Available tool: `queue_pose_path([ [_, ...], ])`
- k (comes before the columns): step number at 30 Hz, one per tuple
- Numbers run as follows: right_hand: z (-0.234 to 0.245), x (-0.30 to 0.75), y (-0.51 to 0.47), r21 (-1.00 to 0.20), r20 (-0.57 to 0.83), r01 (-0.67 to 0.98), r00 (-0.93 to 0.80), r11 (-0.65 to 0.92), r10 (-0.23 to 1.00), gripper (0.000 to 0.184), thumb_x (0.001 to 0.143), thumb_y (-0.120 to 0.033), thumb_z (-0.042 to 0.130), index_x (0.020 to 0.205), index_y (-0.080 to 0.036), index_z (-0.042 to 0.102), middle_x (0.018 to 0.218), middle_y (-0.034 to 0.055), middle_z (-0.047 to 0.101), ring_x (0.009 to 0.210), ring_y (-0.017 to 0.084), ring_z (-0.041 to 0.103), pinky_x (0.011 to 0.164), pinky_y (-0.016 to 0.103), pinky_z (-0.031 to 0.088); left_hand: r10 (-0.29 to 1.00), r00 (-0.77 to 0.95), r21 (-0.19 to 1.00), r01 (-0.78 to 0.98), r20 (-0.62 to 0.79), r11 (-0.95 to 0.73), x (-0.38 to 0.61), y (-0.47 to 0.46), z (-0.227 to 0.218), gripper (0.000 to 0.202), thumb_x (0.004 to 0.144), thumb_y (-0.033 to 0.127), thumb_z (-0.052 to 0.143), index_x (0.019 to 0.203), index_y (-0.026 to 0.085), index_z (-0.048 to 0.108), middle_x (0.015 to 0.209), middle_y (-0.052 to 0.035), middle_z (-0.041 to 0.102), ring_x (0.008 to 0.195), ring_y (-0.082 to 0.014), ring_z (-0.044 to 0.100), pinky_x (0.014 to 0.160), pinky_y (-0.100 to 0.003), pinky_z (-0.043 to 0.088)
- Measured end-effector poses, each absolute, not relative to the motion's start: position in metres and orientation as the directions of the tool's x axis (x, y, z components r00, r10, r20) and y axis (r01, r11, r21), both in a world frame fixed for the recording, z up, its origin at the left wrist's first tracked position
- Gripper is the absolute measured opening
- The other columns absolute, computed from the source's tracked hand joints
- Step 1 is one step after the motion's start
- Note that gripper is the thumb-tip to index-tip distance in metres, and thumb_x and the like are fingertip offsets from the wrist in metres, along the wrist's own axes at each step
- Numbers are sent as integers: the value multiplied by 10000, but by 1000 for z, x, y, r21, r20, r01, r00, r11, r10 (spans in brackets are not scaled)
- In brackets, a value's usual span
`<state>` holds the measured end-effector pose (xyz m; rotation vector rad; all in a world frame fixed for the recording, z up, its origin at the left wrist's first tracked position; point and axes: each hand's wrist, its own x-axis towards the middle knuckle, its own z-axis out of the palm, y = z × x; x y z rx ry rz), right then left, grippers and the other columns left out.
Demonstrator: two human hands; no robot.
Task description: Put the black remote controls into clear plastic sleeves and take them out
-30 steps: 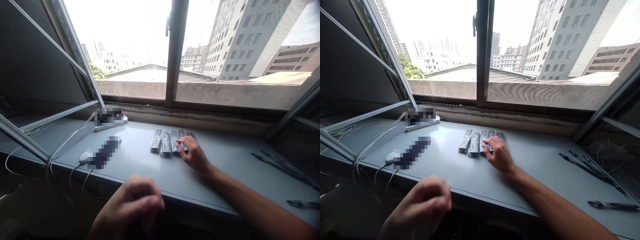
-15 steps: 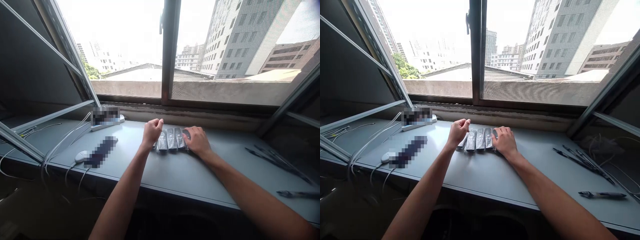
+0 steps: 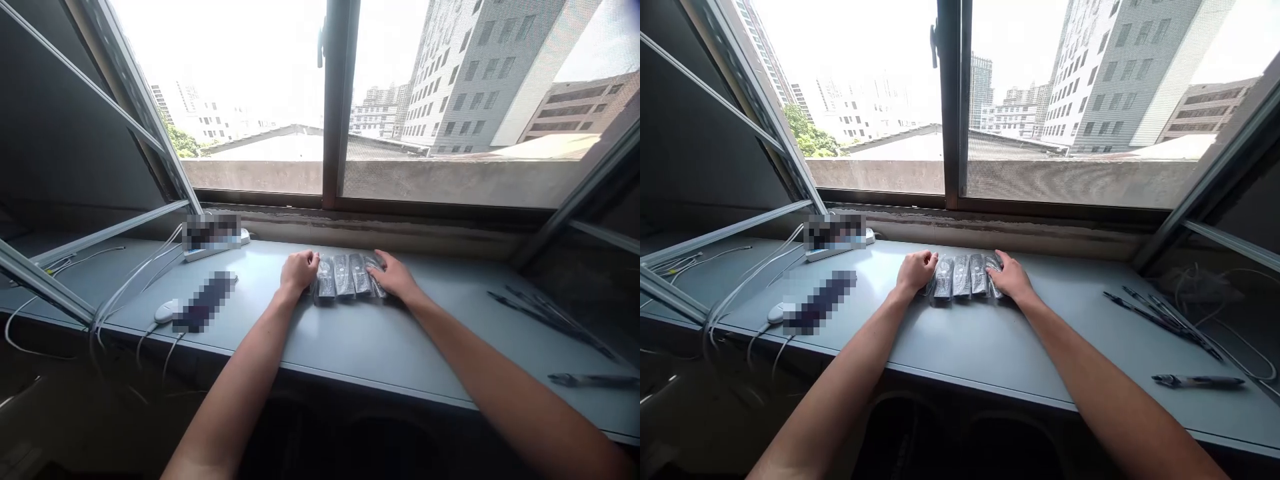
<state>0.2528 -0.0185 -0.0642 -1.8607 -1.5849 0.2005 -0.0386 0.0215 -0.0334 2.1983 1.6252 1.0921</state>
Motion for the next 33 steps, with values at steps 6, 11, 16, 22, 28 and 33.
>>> queue_pose_path([
  [6,-47,261,-24,-688,209,718,333,-103,920,338,871,-471,811,1027,-172,785,1020,162,825,953,324,776,849,395,582,877,134,580,702,462,-413,-40,21,-32,471,1021,432,563,592,242,518,626,-36,594,631,-195,473,658,-353,265],
  [11,-31,246,-37,-955,174,285,308,84,935,400,988,-618,661,1081,-230,621,972,97,798,753,266,772,623,366,608,852,142,606,644,505,-467,-39,18,-27,469,1030,461,550,619,237,526,609,-12,553,616,-180,443,654,-344,280],
  [16,-7,214,-57,-985,164,75,109,156,980,455,974,-662,711,1059,-267,502,831,40,773,566,224,717,482,329,570,819,208,690,452,535,-565,-37,12,-17,414,1070,534,503,952,228,756,801,-38,738,781,-210,642,772,-309,438],
  [22,13,175,-78,-946,247,181,-133,269,960,422,968,-626,751,1062,-256,570,769,29,769,661,250,766,574,335,619,767,329,763,174,551,-623,-32,1,-7,525,1050,631,515,918,197,779,929,-65,773,970,-254,675,860,-314,493],
  [28,14,151,-72,-999,37,-7,-219,37,975,423,943,-546,815,1128,-236,594,829,38,783,567,218,744,482,317,613,883,258,920,-100,393,-380,-25,10,-16,557,913,674,705,681,175,616,661,-9,585,637,-139,511,645,-277,408],
  [33,9,161,-66,-988,-84,-73,-498,-138,863,478,847,-530,924,1047,-202,640,866,57,790,651,220,779,589,315,650,937,-24,924,-158,348,-347,-30,26,-25,517,918,664,681,716,207,550,657,19,509,615,-120,469,609,-259,406],
])
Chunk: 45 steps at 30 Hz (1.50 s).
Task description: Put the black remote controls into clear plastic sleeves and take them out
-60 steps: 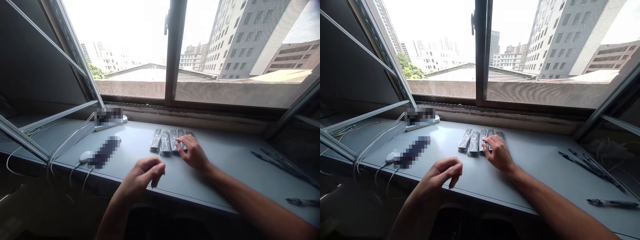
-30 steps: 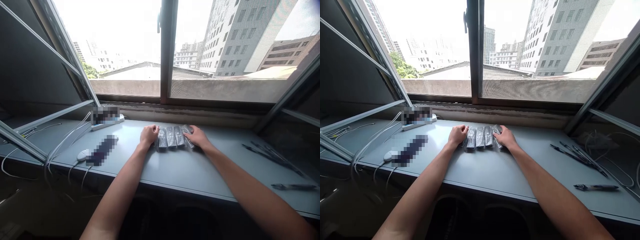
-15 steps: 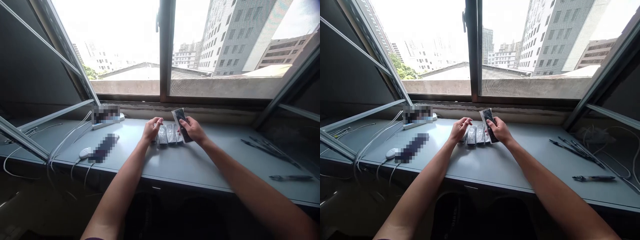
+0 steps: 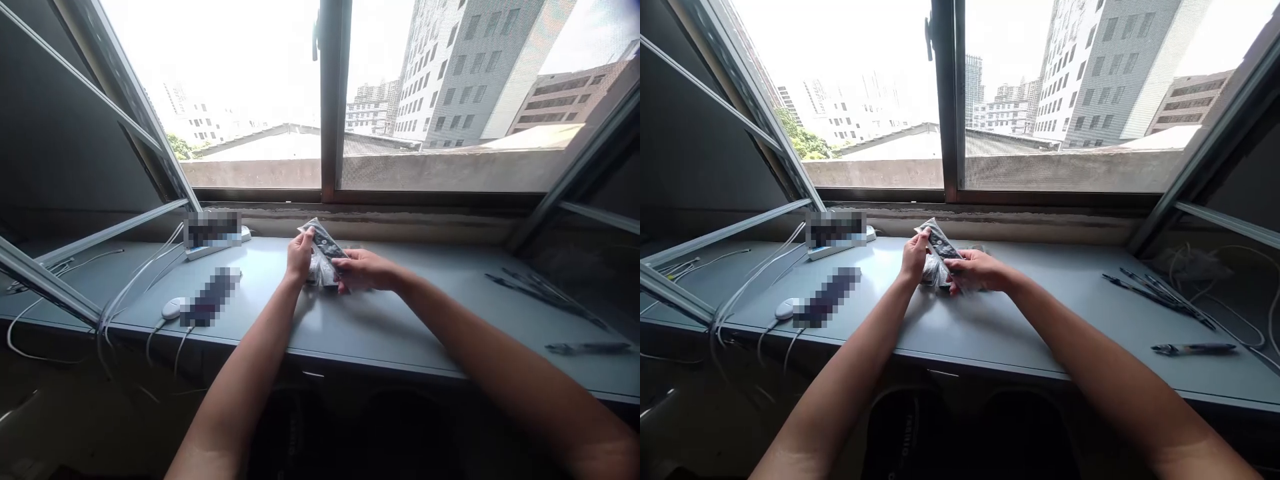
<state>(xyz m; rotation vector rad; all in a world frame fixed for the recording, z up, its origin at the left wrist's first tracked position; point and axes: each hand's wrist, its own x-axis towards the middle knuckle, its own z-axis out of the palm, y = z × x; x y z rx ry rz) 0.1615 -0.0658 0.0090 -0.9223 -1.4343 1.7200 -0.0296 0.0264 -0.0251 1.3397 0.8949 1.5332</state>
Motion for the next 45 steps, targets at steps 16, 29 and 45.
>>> queue_pose_path([
  [16,-11,173,-79,-942,-142,-202,-488,-269,861,358,888,-389,915,953,-92,727,874,127,794,687,235,791,731,369,700,952,121,947,-198,280,-254,-32,15,-20,513,776,592,887,1055,163,845,975,-80,790,788,-169,675,570,-227,488],
  [29,-22,169,-81,-947,-130,-189,-518,-261,845,384,918,-450,888,1037,-152,678,908,83,768,647,174,720,597,314,670,965,221,939,-340,138,-56,-34,10,-12,635,789,665,884,1090,109,825,1054,-191,833,910,-273,788,826,-364,614],
  [45,-15,165,-88,-947,-142,-187,-489,-262,861,388,931,-469,868,1021,-157,656,867,82,779,605,162,712,553,283,644,846,504,965,-260,174,-43,-35,5,-15,574,863,604,849,1118,90,826,1122,-206,827,934,-287,796,878,-375,605],
])
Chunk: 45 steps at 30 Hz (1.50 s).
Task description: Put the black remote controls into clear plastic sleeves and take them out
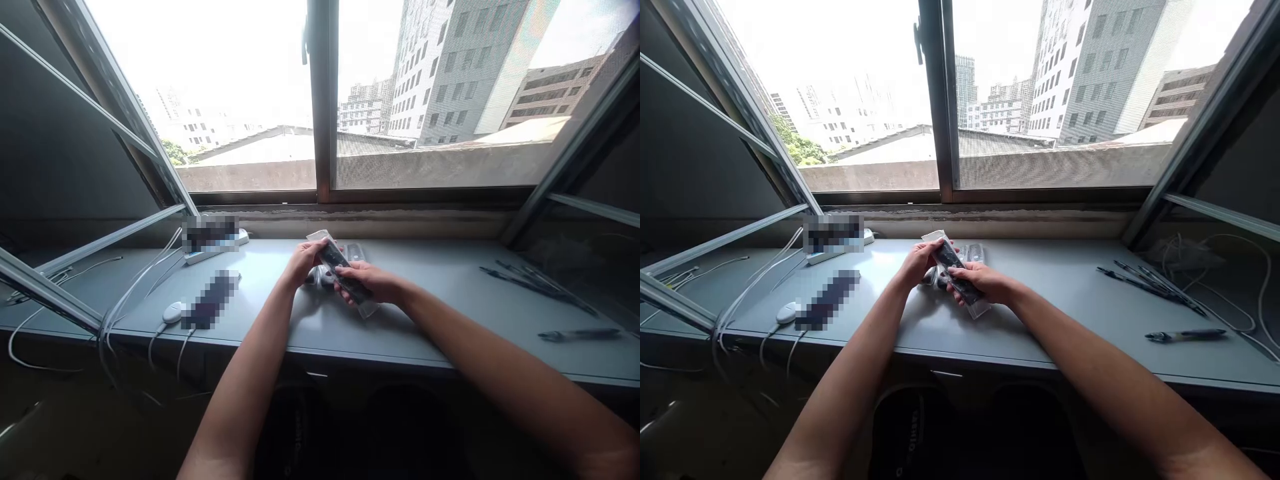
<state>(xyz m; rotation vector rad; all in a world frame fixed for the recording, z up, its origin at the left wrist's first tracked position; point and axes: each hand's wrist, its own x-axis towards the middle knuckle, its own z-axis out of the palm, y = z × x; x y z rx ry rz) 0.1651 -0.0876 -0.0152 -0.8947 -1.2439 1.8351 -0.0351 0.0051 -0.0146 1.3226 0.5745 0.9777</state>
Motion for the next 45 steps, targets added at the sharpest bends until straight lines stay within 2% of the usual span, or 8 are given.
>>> queue_pose_path([
  [5,-16,165,-87,-949,-153,-169,-495,-267,855,371,897,-404,908,1007,-137,675,905,101,793,669,175,749,608,288,674,874,428,952,-284,229,-110,-36,8,-15,580,843,607,864,1129,104,826,1110,-187,830,974,-287,792,912,-377,596],
  [9,-17,165,-86,-951,-109,-205,-484,-234,868,389,891,-442,907,977,-161,652,868,71,779,621,166,726,546,278,651,868,467,962,-270,168,-41,-35,4,-15,606,876,668,813,1076,96,820,1062,-183,827,931,-280,792,894,-385,604],
  [13,-17,165,-86,-948,-119,-207,-469,-240,875,374,896,-424,903,996,-163,656,881,78,790,616,167,730,547,282,658,869,476,972,-233,137,-26,-35,3,-15,526,826,612,879,954,105,822,958,-157,823,842,-253,782,862,-372,609],
  [20,-15,167,-83,-953,-127,-175,-510,-247,851,312,949,-399,854,959,-134,690,827,106,799,606,171,749,526,242,640,904,370,944,-316,213,-93,-36,13,-18,584,768,610,916,1087,127,841,1120,-176,829,1010,-283,788,909,-360,594],
  [30,-20,169,-81,-957,-122,-161,-537,-243,835,346,934,-411,879,972,-136,674,898,123,812,648,188,782,590,268,667,940,234,929,-333,249,-163,-37,17,-20,595,744,592,935,1118,141,837,1177,-167,827,1068,-270,769,918,-343,586],
  [35,-17,168,-84,-958,-91,-185,-528,-219,844,346,932,-411,880,971,-140,669,887,109,799,645,184,770,592,275,663,935,292,924,-374,201,-82,-36,11,-14,627,803,643,883,1121,108,810,1149,-188,824,1012,-270,786,903,-359,605],
  [39,-14,167,-86,-956,-64,-210,-532,-205,844,341,926,-409,881,984,-145,673,915,105,800,682,186,778,629,280,673,928,352,950,-313,121,-5,-35,5,-11,632,827,683,852,1043,92,799,1042,-191,822,936,-284,803,904,-391,618],
  [45,-14,165,-86,-959,-107,-177,-499,-222,860,344,923,-410,881,981,-150,663,912,110,806,671,184,771,605,272,666,884,424,952,-297,196,-69,-33,6,-15,617,789,668,889,1030,104,817,1089,-192,827,977,-309,797,901,-390,615],
])
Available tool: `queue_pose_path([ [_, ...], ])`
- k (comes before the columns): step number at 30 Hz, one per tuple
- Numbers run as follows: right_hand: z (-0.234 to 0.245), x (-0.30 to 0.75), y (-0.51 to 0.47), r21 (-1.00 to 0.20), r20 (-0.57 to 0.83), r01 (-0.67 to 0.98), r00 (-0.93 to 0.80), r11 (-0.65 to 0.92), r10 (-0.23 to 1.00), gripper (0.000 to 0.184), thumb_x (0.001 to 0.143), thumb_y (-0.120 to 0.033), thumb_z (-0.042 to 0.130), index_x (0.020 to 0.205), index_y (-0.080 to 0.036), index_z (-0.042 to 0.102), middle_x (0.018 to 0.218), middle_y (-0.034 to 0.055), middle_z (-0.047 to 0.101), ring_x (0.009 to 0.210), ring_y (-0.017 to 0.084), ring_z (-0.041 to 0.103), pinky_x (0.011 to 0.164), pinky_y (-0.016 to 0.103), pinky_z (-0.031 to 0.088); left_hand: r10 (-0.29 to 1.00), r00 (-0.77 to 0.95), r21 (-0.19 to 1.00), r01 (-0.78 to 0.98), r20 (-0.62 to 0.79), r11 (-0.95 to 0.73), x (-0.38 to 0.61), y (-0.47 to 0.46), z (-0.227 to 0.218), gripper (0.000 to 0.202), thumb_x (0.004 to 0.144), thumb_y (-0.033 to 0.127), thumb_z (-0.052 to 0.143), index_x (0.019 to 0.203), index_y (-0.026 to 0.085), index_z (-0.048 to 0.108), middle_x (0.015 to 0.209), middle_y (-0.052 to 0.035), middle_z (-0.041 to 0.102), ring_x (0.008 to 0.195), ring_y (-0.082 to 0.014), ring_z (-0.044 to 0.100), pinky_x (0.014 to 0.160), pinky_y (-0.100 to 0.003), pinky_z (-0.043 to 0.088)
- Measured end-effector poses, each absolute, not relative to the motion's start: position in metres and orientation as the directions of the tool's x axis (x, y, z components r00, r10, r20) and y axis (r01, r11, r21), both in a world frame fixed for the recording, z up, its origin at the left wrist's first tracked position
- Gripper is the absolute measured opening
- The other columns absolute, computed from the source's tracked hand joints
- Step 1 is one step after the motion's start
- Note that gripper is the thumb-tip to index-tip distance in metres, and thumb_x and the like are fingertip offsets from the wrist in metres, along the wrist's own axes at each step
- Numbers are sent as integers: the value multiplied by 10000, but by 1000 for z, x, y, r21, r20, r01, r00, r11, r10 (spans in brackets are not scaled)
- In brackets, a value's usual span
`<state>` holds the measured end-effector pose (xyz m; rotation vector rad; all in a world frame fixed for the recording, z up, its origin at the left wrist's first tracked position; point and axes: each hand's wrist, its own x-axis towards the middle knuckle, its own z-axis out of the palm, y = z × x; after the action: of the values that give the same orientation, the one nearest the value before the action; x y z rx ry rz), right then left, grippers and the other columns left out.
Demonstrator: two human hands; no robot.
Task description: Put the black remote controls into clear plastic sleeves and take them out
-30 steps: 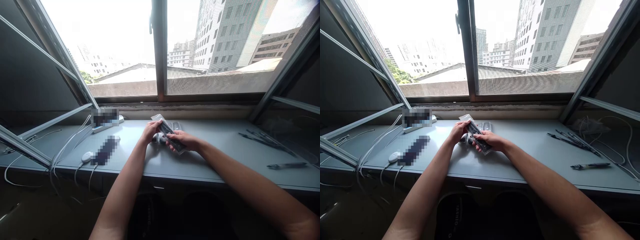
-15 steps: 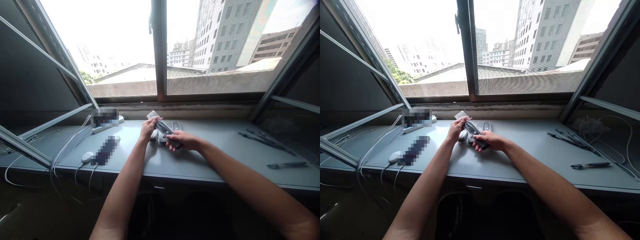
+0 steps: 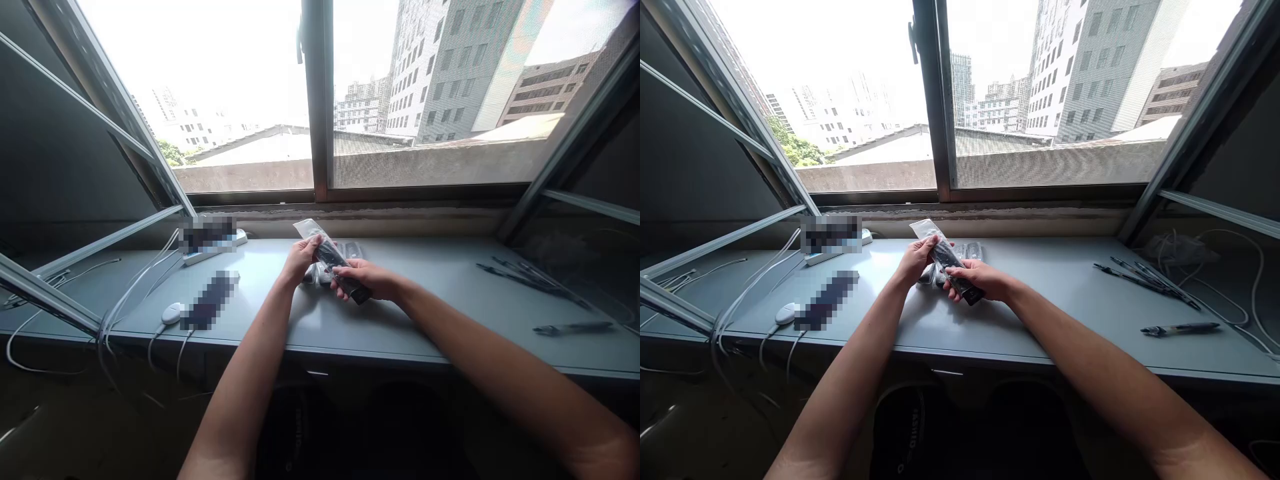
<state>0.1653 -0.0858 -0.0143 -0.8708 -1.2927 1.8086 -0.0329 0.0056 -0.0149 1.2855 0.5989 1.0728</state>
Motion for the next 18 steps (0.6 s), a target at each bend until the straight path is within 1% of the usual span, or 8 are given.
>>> queue_pose_path([
  [2,-15,166,-85,-960,-116,-172,-479,-222,870,352,921,-420,884,971,-163,649,899,100,803,650,177,759,588,270,662,892,402,948,-309,206,-80,-32,5,-15,644,790,686,880,1066,107,818,1121,-197,824,992,-306,795,903,-388,614],
  [4,-16,166,-84,-960,-119,-172,-465,-221,877,365,916,-437,887,968,-172,641,879,86,797,623,167,742,565,265,652,899,396,949,-311,186,-59,-32,3,-14,670,812,716,848,1088,107,818,1125,-202,822,1001,-305,795,911,-392,615],
  [6,-16,166,-85,-960,-115,-178,-462,-218,880,375,909,-450,892,973,-175,645,875,77,794,612,162,734,555,261,647,892,424,959,-280,156,-35,-32,1,-12,660,831,722,829,1068,106,826,1087,-196,825,983,-300,796,907,-386,615],
  [8,-14,166,-85,-960,-109,-180,-468,-216,877,376,906,-452,893,982,-171,655,887,80,796,622,163,737,566,263,651,877,457,970,-239,150,-41,-33,-1,-11,612,829,688,849,1018,106,837,1030,-178,827,935,-284,792,895,-375,614],
  [11,-12,167,-86,-962,-109,-172,-476,-214,873,366,912,-440,889,985,-160,665,895,92,800,636,166,744,581,260,654,869,455,968,-233,195,-96,-33,1,-13,551,812,635,884,980,112,849,981,-151,826,882,-260,780,888,-368,610],
  [14,-12,167,-86,-963,-125,-151,-485,-223,866,365,922,-440,882,981,-149,671,864,96,797,615,161,734,563,248,640,885,407,960,-248,225,-130,-33,7,-17,556,798,637,891,997,120,858,967,-139,826,869,-253,775,868,-366,606],
  [18,-15,166,-85,-963,-118,-153,-498,-221,859,374,900,-439,898,968,-153,666,870,99,796,608,163,727,522,248,622,902,353,950,-268,249,-158,-34,11,-19,550,764,611,924,1032,134,860,1016,-135,834,885,-235,765,842,-343,600],
])
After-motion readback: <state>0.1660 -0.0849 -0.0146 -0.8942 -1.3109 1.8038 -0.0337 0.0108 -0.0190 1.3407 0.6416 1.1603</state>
